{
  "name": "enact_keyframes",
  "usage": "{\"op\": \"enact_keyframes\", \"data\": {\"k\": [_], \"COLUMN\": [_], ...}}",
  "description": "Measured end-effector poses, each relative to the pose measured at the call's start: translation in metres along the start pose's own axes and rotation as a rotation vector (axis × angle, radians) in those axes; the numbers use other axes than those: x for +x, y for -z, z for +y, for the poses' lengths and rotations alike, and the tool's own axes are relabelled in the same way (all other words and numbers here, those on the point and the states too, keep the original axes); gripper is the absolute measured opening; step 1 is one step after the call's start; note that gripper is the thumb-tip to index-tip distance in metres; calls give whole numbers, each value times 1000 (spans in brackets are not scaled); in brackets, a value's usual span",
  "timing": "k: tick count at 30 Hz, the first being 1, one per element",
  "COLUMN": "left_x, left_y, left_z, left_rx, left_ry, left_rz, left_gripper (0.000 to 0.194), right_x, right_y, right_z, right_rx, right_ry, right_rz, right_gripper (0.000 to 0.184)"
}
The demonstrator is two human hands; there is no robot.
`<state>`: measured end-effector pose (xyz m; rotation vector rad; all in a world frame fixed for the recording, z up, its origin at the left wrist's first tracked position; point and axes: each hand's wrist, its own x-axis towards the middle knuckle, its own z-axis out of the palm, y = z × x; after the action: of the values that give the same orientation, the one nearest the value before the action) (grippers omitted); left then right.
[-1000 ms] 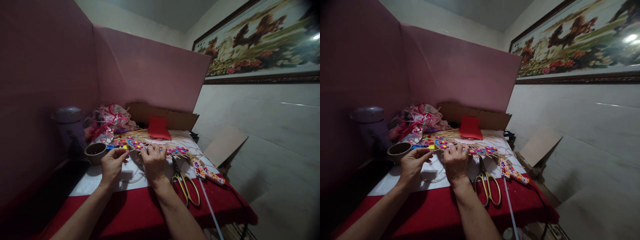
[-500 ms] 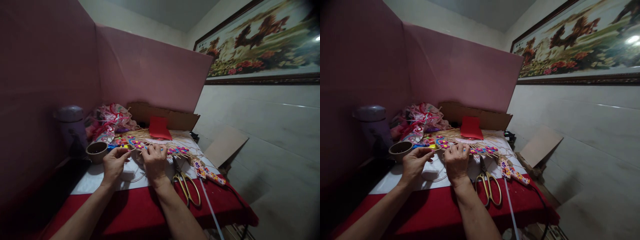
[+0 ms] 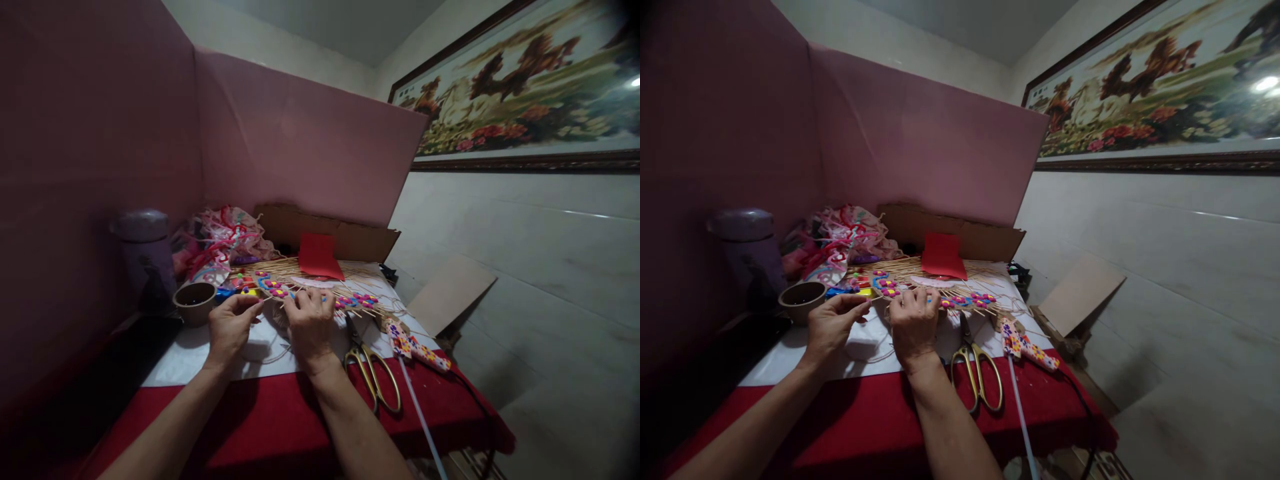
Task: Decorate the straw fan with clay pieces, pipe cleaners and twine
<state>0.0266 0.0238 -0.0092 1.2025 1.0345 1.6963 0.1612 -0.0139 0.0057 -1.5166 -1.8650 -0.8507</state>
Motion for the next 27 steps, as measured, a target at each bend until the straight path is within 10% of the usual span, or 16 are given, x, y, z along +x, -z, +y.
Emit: {"op": "enact_keyframes", "data": {"k": [27], "left_x": [3], "left_y": [-2], "left_z": [-7], "left_rx": [121], "left_ry": [-54], "left_rz": [-2], "left_gripper": [17], "right_x": [0], "right_y": [-2], "right_z": [0], "right_rx": [4], "right_ry": [13], "right_rz": [56], "right_gripper": [12]}}
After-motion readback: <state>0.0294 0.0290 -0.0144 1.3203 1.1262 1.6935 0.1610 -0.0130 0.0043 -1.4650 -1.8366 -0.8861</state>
